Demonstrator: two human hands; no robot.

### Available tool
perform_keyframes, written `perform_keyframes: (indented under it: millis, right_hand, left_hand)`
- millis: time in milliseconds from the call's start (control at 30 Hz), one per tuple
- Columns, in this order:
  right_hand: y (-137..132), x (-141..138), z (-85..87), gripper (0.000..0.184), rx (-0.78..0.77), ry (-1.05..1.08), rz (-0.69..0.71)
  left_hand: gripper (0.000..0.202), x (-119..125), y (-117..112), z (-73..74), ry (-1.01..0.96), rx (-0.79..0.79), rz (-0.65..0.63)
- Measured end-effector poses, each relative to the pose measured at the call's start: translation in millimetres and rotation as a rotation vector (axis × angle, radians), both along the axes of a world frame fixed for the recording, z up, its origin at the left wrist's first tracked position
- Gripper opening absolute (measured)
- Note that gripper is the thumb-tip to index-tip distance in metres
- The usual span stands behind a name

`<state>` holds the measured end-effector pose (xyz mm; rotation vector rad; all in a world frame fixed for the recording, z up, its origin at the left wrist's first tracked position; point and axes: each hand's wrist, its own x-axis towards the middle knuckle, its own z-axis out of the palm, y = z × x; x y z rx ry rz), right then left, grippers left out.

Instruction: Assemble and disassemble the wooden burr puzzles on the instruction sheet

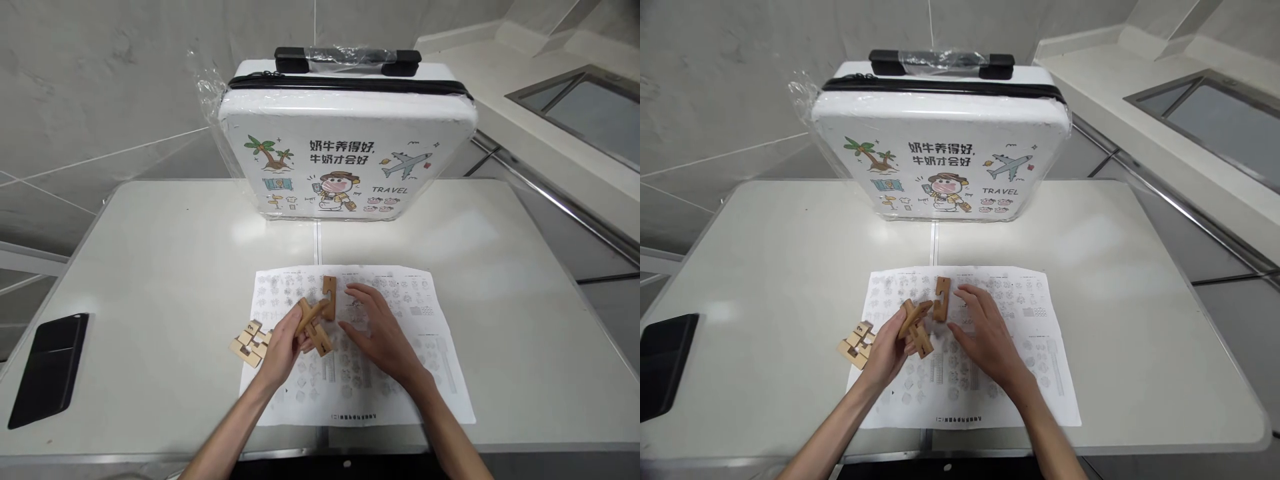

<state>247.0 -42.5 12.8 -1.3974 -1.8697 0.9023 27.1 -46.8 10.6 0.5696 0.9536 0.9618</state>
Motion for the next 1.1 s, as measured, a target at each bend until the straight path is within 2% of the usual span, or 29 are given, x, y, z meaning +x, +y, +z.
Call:
perform_keyframes:
  millis: [133,267,400,533,600,700,767,933,1100]
  right_hand:
    - [13.6,-6.2,-13.1,0.078,0.073,-0.155,0.11]
    - [22.9,-12.4,-18.5,0.088,0.098,-0.201,0.149]
    - [26.6,-13.7,-15.2,0.077,0.11,-0.15,0.124]
    - [19.6,-7.9,0.2,0.064,0.03,0.009,-0.062]
    - [11.4,-5.2,9.8,0.063,-0.045,0.149,-0.153]
    - [-4.2,-5.6,20.9,0.056,-0.244,0.361,-0.182]
    - [-13.6,-8.4,24.8,0.055,-0.316,0.441,-0.202]
    - [-24.2,-15.7,27.8,0.053,-0.375,0.501,-0.267]
    - [-24.5,-17.4,33.0,0.054,-0.385,0.493,-0.266]
  left_hand:
    - [0.05,-0.1,1.8,1.4,-0.004,-0.063,0.128]
    - [0.049,0.9,3.2,6.2,0.009,-0.057,0.152]
    - [0.049,1.6,2.6,5.2,0.036,-0.04,0.121]
    - [0.049,0.1,-0.6,-1.9,0.108,0.022,0.079]
    - [0.048,-0.1,-2.5,-3.9,0.174,0.061,0.044]
    - [0.05,2.0,-4.7,-1.8,0.278,0.121,-0.018]
    - [0.051,4.6,-5.4,1.7,0.32,0.152,-0.045]
    - [0.051,10.0,-6.3,7.8,0.43,0.225,-0.097]
    - [0.05,9.9,-6.8,5.4,0.531,0.323,-0.158]
